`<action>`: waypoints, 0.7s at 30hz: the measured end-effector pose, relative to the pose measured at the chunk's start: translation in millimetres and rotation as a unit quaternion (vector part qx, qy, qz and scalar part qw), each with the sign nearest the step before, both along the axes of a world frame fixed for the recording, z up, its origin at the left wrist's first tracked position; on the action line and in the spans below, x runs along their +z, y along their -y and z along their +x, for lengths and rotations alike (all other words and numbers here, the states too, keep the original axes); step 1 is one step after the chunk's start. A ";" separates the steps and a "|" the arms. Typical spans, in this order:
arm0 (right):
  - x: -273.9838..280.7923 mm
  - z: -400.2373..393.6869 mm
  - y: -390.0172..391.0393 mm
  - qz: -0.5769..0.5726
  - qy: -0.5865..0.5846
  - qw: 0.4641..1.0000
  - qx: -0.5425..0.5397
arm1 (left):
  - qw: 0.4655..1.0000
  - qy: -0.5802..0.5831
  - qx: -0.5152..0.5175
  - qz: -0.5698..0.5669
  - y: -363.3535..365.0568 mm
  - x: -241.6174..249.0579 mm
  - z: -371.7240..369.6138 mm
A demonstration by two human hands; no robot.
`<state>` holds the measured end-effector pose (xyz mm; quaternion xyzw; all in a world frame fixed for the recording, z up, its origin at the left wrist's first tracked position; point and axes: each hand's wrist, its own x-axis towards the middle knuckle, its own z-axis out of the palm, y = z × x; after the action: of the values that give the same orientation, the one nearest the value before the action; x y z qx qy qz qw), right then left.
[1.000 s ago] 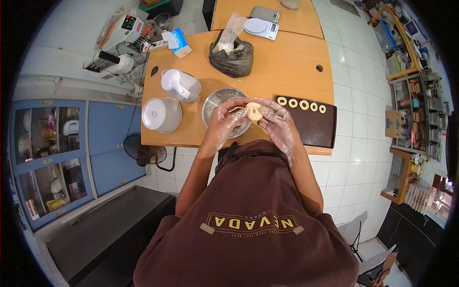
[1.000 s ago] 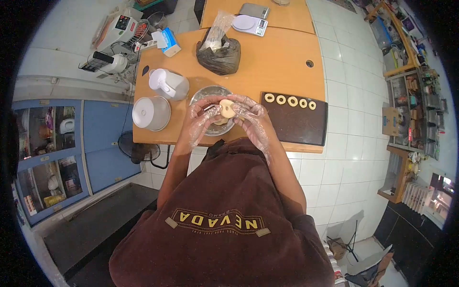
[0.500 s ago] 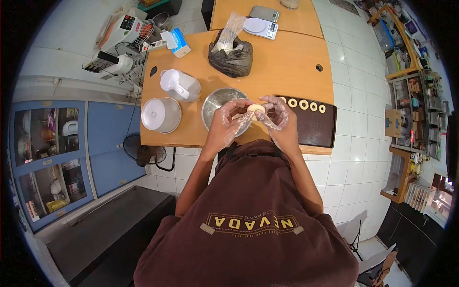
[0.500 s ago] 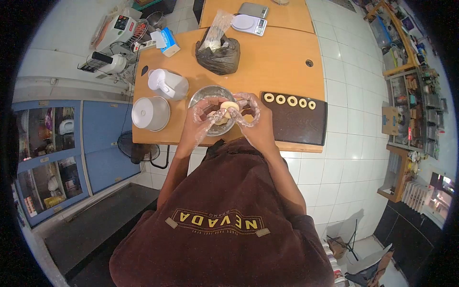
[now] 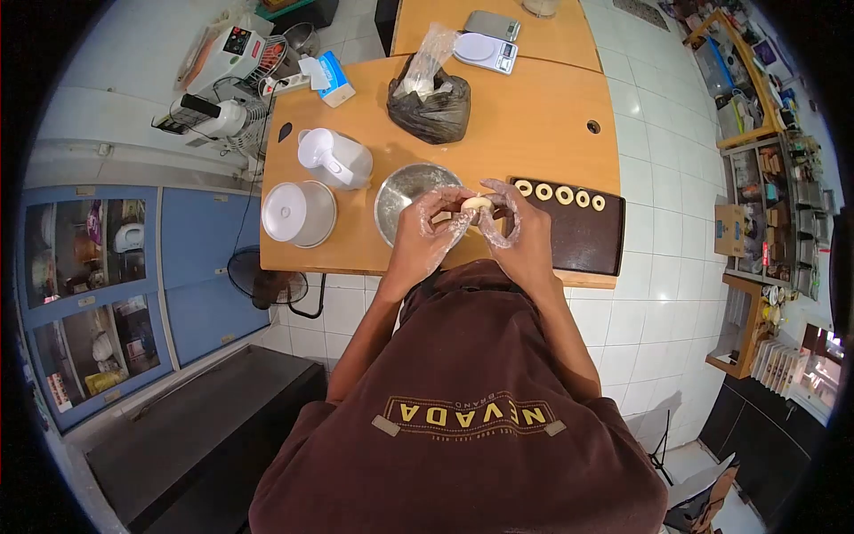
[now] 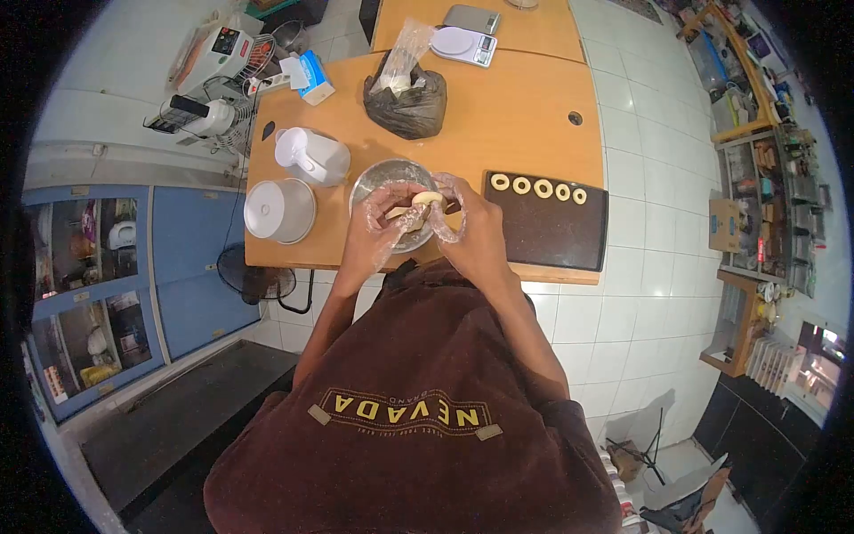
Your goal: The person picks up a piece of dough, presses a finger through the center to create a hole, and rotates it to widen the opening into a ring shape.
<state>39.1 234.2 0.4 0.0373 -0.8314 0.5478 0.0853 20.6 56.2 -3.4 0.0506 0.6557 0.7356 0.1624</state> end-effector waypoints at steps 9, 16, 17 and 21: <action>-7.4 0.0 -0.2 -0.100 0.033 0.994 0.017 | 0.999 0.014 0.035 0.025 -1.5 -5.9 1.6; -16.2 0.6 -1.2 -0.261 0.073 0.962 0.008 | 0.996 0.049 0.017 0.072 0.4 -1.9 3.0; -17.1 0.4 -0.9 -0.269 0.063 0.961 0.008 | 0.997 0.046 0.000 0.070 2.0 -0.1 3.2; -11.1 0.1 -1.5 -0.265 0.061 0.962 0.010 | 0.996 0.062 -0.020 0.059 4.9 4.2 2.0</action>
<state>39.1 235.7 -10.7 -0.0116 -0.6597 0.7506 0.0355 22.6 51.4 0.8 0.0276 0.5987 0.7714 0.2137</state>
